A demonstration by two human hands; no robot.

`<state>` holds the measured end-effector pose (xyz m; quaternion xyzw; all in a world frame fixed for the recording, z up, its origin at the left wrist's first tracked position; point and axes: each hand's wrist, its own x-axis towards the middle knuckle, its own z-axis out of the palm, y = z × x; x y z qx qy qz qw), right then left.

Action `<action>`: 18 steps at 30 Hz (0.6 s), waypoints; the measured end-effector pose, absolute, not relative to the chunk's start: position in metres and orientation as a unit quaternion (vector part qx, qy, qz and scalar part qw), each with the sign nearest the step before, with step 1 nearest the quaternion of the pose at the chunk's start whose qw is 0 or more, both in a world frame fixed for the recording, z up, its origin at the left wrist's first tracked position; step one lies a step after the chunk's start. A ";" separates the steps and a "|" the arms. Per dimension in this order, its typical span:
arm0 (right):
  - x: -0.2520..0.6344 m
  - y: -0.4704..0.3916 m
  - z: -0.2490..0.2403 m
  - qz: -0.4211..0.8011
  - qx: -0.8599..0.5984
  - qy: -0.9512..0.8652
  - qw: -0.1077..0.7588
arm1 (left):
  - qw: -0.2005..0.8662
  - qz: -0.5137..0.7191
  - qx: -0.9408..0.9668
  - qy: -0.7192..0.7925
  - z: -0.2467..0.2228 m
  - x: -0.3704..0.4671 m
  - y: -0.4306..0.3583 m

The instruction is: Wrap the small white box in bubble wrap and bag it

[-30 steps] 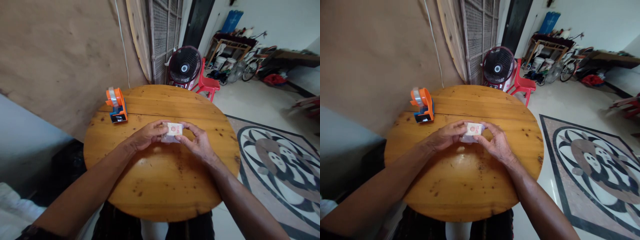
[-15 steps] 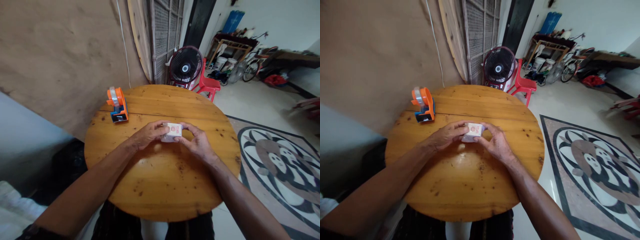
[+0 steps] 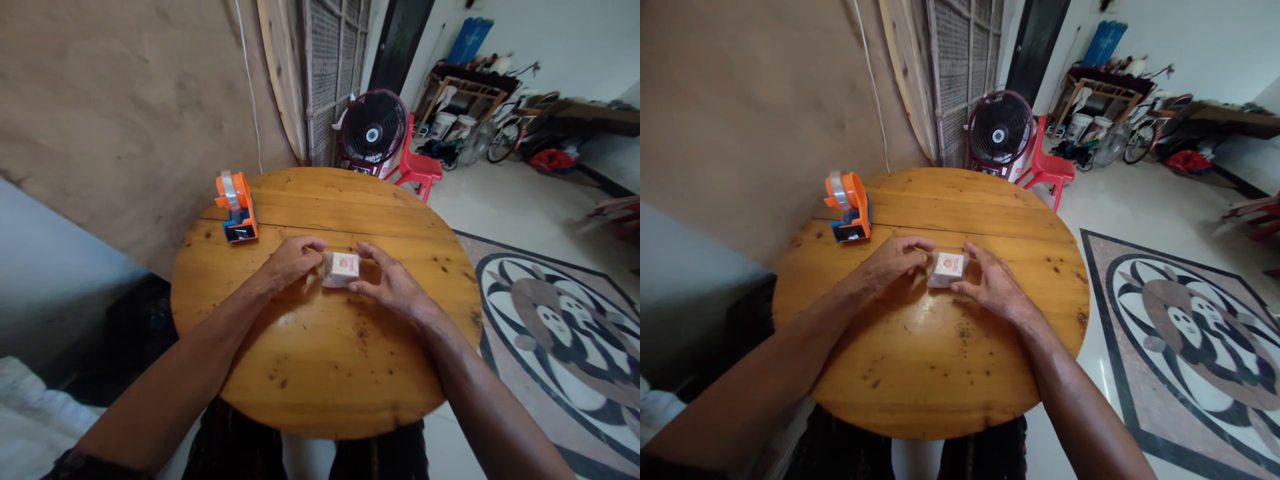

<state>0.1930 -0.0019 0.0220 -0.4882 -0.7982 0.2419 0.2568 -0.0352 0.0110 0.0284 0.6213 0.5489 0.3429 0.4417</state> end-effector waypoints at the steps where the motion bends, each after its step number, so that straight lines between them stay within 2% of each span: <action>1: 0.192 -0.002 0.021 0.242 -0.490 -0.799 0.252 | 0.465 0.341 0.612 0.541 0.029 -0.035 0.010; 6: 0.190 0.000 0.015 0.267 -0.478 -0.800 0.247 | 0.542 0.345 0.588 0.491 0.028 -0.030 0.008; 13: 0.188 0.000 0.015 0.272 -0.454 -0.809 0.256 | 0.596 0.360 0.559 0.451 0.024 -0.029 0.008; 18: 0.186 -0.004 0.021 0.234 -0.484 -0.815 0.216 | 0.542 0.340 0.591 0.491 0.022 -0.035 0.012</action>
